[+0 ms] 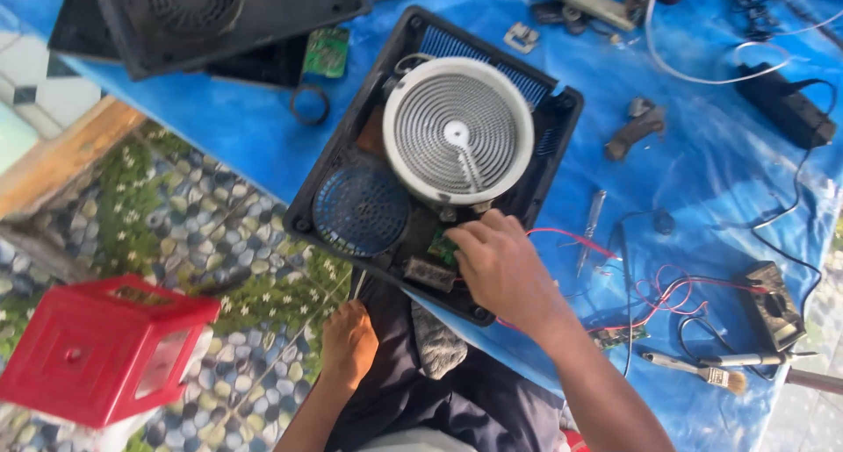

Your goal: Testing the continuity of a heating coil and inspecting internal components of an induction cooker using a multimeter.

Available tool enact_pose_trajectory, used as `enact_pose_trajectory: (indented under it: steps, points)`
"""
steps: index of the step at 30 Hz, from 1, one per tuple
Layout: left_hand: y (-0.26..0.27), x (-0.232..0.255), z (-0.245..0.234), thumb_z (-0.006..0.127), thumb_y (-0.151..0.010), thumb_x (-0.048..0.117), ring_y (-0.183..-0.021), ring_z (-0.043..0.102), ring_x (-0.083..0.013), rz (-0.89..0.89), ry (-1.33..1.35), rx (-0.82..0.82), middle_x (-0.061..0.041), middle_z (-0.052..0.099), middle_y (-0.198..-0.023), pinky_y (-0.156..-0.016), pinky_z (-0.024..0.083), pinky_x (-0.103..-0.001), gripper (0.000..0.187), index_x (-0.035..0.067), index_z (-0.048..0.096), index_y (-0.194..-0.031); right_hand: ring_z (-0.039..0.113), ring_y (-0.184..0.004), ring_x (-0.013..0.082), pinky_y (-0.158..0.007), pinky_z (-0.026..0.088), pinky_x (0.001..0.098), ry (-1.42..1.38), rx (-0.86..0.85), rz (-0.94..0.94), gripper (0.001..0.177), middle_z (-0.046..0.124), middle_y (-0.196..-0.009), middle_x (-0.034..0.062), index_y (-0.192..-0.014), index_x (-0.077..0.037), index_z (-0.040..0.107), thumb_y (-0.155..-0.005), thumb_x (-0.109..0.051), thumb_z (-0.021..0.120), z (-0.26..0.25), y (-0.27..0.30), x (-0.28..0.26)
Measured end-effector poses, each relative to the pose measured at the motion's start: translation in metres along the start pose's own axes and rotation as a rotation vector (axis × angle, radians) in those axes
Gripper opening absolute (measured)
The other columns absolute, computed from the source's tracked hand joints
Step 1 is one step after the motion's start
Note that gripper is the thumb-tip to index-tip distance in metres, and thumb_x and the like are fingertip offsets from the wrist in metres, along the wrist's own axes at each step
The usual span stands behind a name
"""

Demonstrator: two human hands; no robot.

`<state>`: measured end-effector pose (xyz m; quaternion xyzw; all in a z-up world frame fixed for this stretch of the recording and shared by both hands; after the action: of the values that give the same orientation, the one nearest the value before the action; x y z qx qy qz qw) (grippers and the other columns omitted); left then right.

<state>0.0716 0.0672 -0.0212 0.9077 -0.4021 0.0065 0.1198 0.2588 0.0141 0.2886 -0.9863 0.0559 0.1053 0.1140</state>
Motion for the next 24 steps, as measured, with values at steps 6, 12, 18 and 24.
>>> enact_pose_trajectory:
  steps: [6,12,18,24]
  points:
    - [0.003,-0.009,0.021,0.045,-0.093,0.006,-0.08,0.069,-0.0325,-0.047,0.03,-0.09,-0.011,0.064,-0.089,-0.073,0.056,-0.043,0.014,0.009,0.059,-0.097,0.059,-0.086,0.0262,-0.069,0.045,0.039,-0.027,-0.023,0.026,0.023,0.075,-0.106,0.0128,-0.116,0.003,0.072,-0.094,0.001,0.067,0.005,0.004,-0.001]
    - [0.002,-0.007,0.007,0.047,-0.091,0.005,-0.079,0.071,-0.0324,-0.045,0.021,-0.072,-0.011,0.067,-0.088,-0.069,0.058,-0.042,0.013,0.008,0.059,-0.095,0.062,-0.099,0.0294,-0.075,0.046,0.0408,-0.119,0.065,0.041,0.026,0.073,-0.114,0.0147,-0.121,0.002,0.068,-0.097,-0.007,0.067,-0.031,0.006,0.001]
    - [0.004,-0.019,0.035,0.042,-0.092,0.007,-0.097,0.068,-0.031,-0.169,0.062,-0.154,-0.008,0.064,-0.105,-0.084,0.055,-0.042,0.021,0.013,0.056,-0.107,0.068,-0.107,0.0291,-0.092,0.053,0.0437,-0.224,0.191,0.156,0.03,0.074,-0.12,0.0098,-0.127,-0.007,0.067,-0.097,-0.01,0.069,-0.072,0.037,0.017]
    - [0.015,0.006,-0.005,0.046,-0.101,0.022,-0.105,0.063,-0.0339,-0.058,0.199,0.186,-0.02,0.06,-0.116,-0.09,0.053,-0.038,0.047,-0.005,0.048,-0.14,0.074,-0.109,0.0293,-0.091,0.063,0.0428,-0.386,0.354,0.369,0.032,0.075,-0.117,0.0117,-0.126,-0.009,0.07,-0.094,-0.009,0.069,-0.085,0.097,0.023]
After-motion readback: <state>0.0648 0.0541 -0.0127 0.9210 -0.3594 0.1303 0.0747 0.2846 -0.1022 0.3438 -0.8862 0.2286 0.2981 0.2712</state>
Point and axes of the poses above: each hand's wrist, its own y-axis away from the middle knuckle, its own z-axis out of the palm, x = y × z, the point moved 10 cm from there along -y, towards the middle knuckle
